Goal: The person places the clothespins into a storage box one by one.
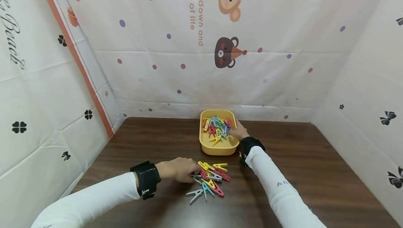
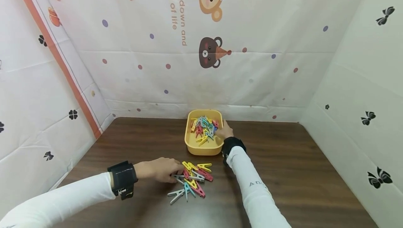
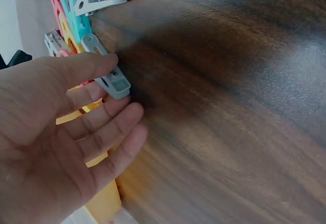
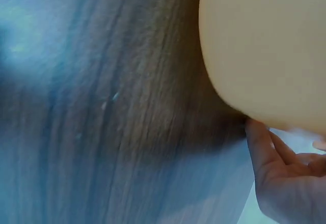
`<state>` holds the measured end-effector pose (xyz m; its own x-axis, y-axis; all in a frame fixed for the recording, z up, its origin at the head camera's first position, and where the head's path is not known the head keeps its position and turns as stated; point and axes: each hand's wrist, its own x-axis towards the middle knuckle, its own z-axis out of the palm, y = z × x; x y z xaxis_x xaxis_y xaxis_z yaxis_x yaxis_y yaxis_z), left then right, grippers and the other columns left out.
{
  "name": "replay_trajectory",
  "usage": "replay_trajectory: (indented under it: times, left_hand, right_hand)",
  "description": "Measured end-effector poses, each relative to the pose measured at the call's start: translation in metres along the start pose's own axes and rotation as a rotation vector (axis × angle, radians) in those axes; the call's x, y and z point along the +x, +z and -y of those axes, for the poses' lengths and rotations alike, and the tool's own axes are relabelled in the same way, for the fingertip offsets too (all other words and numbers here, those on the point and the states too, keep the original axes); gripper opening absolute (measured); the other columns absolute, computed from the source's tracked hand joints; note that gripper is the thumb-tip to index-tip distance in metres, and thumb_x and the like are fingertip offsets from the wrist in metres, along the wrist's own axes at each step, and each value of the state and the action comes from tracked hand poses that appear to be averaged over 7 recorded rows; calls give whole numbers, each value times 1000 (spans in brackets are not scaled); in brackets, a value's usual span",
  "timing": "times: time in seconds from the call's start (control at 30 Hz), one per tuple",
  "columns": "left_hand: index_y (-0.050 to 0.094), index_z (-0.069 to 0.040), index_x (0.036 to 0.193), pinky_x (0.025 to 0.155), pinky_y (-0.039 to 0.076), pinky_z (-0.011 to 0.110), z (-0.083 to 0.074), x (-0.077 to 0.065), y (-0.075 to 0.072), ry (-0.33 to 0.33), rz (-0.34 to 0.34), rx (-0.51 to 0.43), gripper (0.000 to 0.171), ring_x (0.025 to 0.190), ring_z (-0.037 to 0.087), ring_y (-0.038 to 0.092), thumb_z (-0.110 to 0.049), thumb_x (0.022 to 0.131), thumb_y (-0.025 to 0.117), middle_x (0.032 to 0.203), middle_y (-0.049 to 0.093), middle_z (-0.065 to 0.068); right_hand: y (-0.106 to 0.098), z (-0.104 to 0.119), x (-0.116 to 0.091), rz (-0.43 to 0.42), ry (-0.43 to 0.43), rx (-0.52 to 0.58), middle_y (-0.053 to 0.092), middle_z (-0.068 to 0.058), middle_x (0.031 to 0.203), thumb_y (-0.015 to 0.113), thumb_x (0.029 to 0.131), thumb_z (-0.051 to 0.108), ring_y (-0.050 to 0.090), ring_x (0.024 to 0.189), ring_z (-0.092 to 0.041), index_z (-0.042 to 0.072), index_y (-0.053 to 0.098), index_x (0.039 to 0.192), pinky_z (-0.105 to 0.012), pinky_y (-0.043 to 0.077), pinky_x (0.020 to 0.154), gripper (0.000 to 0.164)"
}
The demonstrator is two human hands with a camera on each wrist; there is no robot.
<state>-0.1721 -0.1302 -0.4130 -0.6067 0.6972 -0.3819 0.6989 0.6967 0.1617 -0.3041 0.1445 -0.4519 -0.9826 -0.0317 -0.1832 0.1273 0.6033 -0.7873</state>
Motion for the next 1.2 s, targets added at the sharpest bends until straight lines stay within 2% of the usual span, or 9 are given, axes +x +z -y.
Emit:
replay_trajectory:
  times: [0.1, 0.23, 0.4, 0.53, 0.67, 0.83, 1.0, 1.13, 1.2]
  left_hand:
    - [64, -20, 97, 62, 40, 22, 1, -2, -1, -1, -15, 18, 12, 72, 6, 49, -24, 94, 75, 91, 61, -8]
    - [65, -18, 99, 63, 42, 21, 0, -6, -1, 25, -11, 24, 11, 73, 5, 49, -24, 95, 74, 92, 62, -7]
    - [72, -19, 104, 66, 48, 21, 4, -15, -6, 30, -18, 63, 10, 74, 2, 53, -18, 94, 74, 94, 68, -9]
    - [75, -19, 94, 63, 48, 21, 14, -19, -24, -6, -64, 67, 6, 70, 4, 53, -15, 91, 77, 86, 67, -8]
    - [70, -19, 80, 62, 45, 24, 20, -10, -53, -60, -153, 50, 14, 68, 8, 52, -14, 85, 82, 79, 62, -8]
    - [71, -17, 80, 57, 43, 25, 21, 24, -88, -110, -246, 50, 11, 67, 10, 53, -14, 87, 79, 78, 63, -5]
    - [78, -11, 90, 56, 47, 26, 24, 77, -129, -174, -412, -34, 13, 69, 13, 59, -23, 93, 76, 88, 72, 3]
    - [76, -7, 89, 62, 50, 29, 32, 122, -150, -332, -476, -165, 15, 73, 19, 64, -22, 92, 77, 90, 74, 8]
    - [75, -6, 93, 68, 53, 33, 38, 144, -151, -433, -496, -202, 14, 81, 23, 68, -19, 91, 77, 94, 74, 10]
  right_hand:
    - [1, 3, -1, 28, -32, 15, 43, -31, 152, 63, 86, 4, 46, 136, -45, 1, 21, 160, -54, 37, 117, 85]
    - [1, 0, 0, 20, -59, -82, 50, -30, 145, 57, 88, 0, 52, 127, -42, -3, 29, 156, -53, 42, 112, 73]
    - [3, -4, 7, -12, -50, -162, 52, -29, 142, 55, 94, 7, 55, 121, -41, -3, 35, 152, -52, 47, 108, 63]
    - [6, -5, 11, -32, -70, -163, 55, -28, 139, 53, 95, 6, 55, 121, -41, -3, 40, 148, -53, 44, 110, 55]
    - [8, -4, 10, -61, -56, -147, 56, -28, 139, 50, 95, 2, 55, 123, -41, -4, 43, 146, -54, 42, 111, 52]
    - [10, -3, 6, -99, 1, -122, 53, -30, 144, 51, 91, -1, 54, 127, -44, -5, 38, 150, -54, 42, 112, 60]
    - [10, -2, 1, -111, 37, -104, 54, -31, 142, 52, 92, 0, 54, 128, -46, -6, 38, 149, -54, 43, 110, 59]
    - [10, -1, 0, -119, 37, -103, 57, -31, 135, 52, 91, 2, 57, 122, -46, -9, 42, 141, -54, 46, 106, 52]
    - [11, 0, 0, -125, 32, -98, 58, -32, 132, 53, 89, 1, 58, 119, -45, -9, 44, 138, -54, 47, 104, 50]
